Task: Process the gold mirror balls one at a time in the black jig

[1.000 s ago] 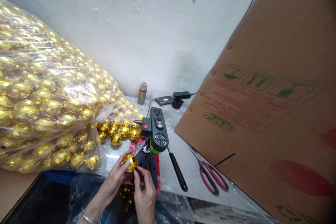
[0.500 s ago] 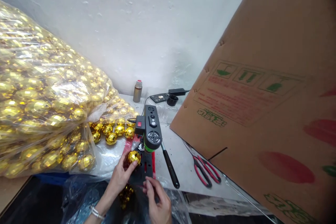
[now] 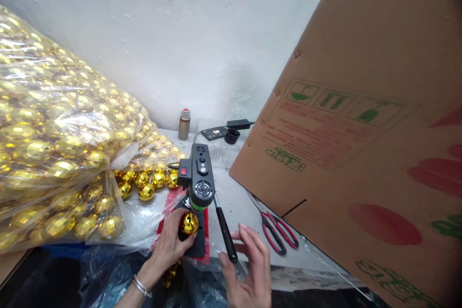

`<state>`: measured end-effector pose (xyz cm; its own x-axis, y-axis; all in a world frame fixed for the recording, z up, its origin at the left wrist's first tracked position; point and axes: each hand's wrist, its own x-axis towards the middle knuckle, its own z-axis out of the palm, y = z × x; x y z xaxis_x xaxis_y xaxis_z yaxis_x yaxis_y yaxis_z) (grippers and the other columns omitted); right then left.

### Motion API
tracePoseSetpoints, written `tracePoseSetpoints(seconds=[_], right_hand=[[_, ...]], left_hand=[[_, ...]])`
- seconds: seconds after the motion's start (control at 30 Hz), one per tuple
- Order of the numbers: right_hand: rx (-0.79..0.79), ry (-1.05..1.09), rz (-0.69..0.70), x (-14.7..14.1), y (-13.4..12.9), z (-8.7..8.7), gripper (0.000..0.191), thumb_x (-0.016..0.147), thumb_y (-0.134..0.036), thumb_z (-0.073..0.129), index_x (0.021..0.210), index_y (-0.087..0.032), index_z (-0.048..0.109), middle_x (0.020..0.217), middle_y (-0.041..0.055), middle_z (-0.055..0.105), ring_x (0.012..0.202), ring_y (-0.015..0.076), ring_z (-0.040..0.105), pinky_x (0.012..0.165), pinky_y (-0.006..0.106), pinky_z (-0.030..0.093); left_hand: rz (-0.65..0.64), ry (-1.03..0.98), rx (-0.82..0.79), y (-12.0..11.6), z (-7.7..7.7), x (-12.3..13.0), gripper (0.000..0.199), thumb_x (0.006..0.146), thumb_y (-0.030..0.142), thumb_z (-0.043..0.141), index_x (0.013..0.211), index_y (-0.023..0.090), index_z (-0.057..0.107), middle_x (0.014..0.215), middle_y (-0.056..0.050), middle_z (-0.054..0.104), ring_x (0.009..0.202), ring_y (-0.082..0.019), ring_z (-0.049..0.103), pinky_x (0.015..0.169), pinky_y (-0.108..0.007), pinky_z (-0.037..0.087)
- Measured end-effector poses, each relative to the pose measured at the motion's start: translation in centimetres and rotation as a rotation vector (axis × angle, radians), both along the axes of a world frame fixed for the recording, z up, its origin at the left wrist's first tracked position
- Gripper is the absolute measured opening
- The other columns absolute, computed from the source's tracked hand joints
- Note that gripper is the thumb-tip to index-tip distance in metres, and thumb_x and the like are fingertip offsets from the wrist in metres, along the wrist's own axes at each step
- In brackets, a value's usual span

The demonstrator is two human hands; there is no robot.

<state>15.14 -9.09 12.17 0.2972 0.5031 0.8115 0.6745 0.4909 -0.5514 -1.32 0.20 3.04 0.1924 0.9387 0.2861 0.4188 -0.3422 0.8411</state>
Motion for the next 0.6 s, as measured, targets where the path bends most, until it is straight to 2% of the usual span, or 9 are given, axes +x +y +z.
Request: tracePoseSetpoints(seconds=[0.07, 0.13, 0.2, 0.27, 0.33, 0.4, 0.5, 0.6], right_hand=[[0.043, -0.133, 0.057, 0.3, 0.6, 2.0, 0.048, 0.094, -0.036, 0.064, 0.138, -0.018, 0.056, 0.121, 0.0180, 0.067, 0.099, 0.0238, 0.071, 0.067, 0.033, 0.064], [0.031, -0.231, 0.120, 0.5, 1.3, 3.8, 0.044, 0.097, -0.043, 0.059, 0.133, -0.018, 0.058, 0.113, 0.0165, 0.070, 0.099, 0.0246, 0.071, 0.071, 0.036, 0.064], [0.012, -0.265, 0.198, 0.3, 2.2, 5.2, 0.035, 0.101, -0.044, 0.051, 0.123, -0.018, 0.061, 0.102, 0.0131, 0.073, 0.092, 0.0214, 0.073, 0.070, 0.033, 0.062], [-0.003, -0.259, 0.260, -0.1, 3.1, 5.9, 0.025, 0.103, -0.040, 0.047, 0.104, -0.020, 0.062, 0.091, 0.0085, 0.072, 0.082, 0.0174, 0.071, 0.067, 0.029, 0.059], [-0.008, -0.245, 0.265, -0.7, 3.8, 5.6, 0.026, 0.105, -0.031, 0.043, 0.086, -0.021, 0.057, 0.078, 0.0040, 0.066, 0.070, 0.0139, 0.066, 0.061, 0.026, 0.054], [0.009, -0.241, 0.230, -1.3, 4.2, 4.6, 0.031, 0.104, -0.022, 0.037, 0.077, -0.021, 0.051, 0.070, 0.0012, 0.060, 0.062, 0.0119, 0.058, 0.057, 0.024, 0.048], [0.036, -0.246, 0.192, -1.7, 4.4, 2.7, 0.033, 0.104, -0.017, 0.032, 0.076, -0.022, 0.048, 0.070, 0.0005, 0.057, 0.062, 0.0117, 0.056, 0.057, 0.025, 0.044], [0.068, -0.249, 0.185, -1.7, 4.4, 1.7, 0.033, 0.105, -0.018, 0.030, 0.076, -0.022, 0.045, 0.070, -0.0005, 0.055, 0.062, 0.0112, 0.055, 0.060, 0.026, 0.044]], left_hand=[[-0.020, 0.002, -0.029, 0.3, -0.1, 0.2, 0.049, 0.072, 0.028, 0.074, 0.119, 0.021, 0.064, 0.118, -0.012, 0.070, 0.109, -0.034, 0.065, 0.097, -0.051, 0.052], [-0.042, 0.018, -0.053, 0.6, -0.2, 0.2, 0.051, 0.070, 0.028, 0.076, 0.119, 0.021, 0.065, 0.115, -0.012, 0.070, 0.109, -0.034, 0.065, 0.097, -0.052, 0.051], [-0.060, 0.028, -0.072, 0.9, -0.1, 0.2, 0.051, 0.071, 0.028, 0.076, 0.119, 0.021, 0.065, 0.115, -0.011, 0.070, 0.109, -0.033, 0.064, 0.098, -0.051, 0.051], [-0.068, 0.023, -0.095, 0.9, 0.0, 0.2, 0.050, 0.071, 0.030, 0.077, 0.118, 0.021, 0.065, 0.112, -0.011, 0.070, 0.106, -0.032, 0.065, 0.096, -0.050, 0.051], [-0.063, 0.015, -0.115, 0.9, 0.1, 0.2, 0.049, 0.070, 0.031, 0.079, 0.116, 0.020, 0.065, 0.109, -0.010, 0.070, 0.104, -0.033, 0.065, 0.094, -0.049, 0.051], [-0.055, 0.005, -0.135, 0.7, 0.3, 0.3, 0.048, 0.068, 0.031, 0.080, 0.113, 0.020, 0.066, 0.108, -0.010, 0.070, 0.104, -0.033, 0.064, 0.094, -0.049, 0.052], [-0.053, -0.016, -0.159, 0.5, 0.5, 0.4, 0.046, 0.068, 0.031, 0.080, 0.111, 0.020, 0.066, 0.108, -0.010, 0.070, 0.104, -0.032, 0.065, 0.094, -0.049, 0.052], [-0.048, -0.027, -0.174, 0.4, 0.6, 0.5, 0.046, 0.067, 0.030, 0.080, 0.110, 0.021, 0.067, 0.109, -0.010, 0.071, 0.104, -0.032, 0.065, 0.094, -0.049, 0.052]])
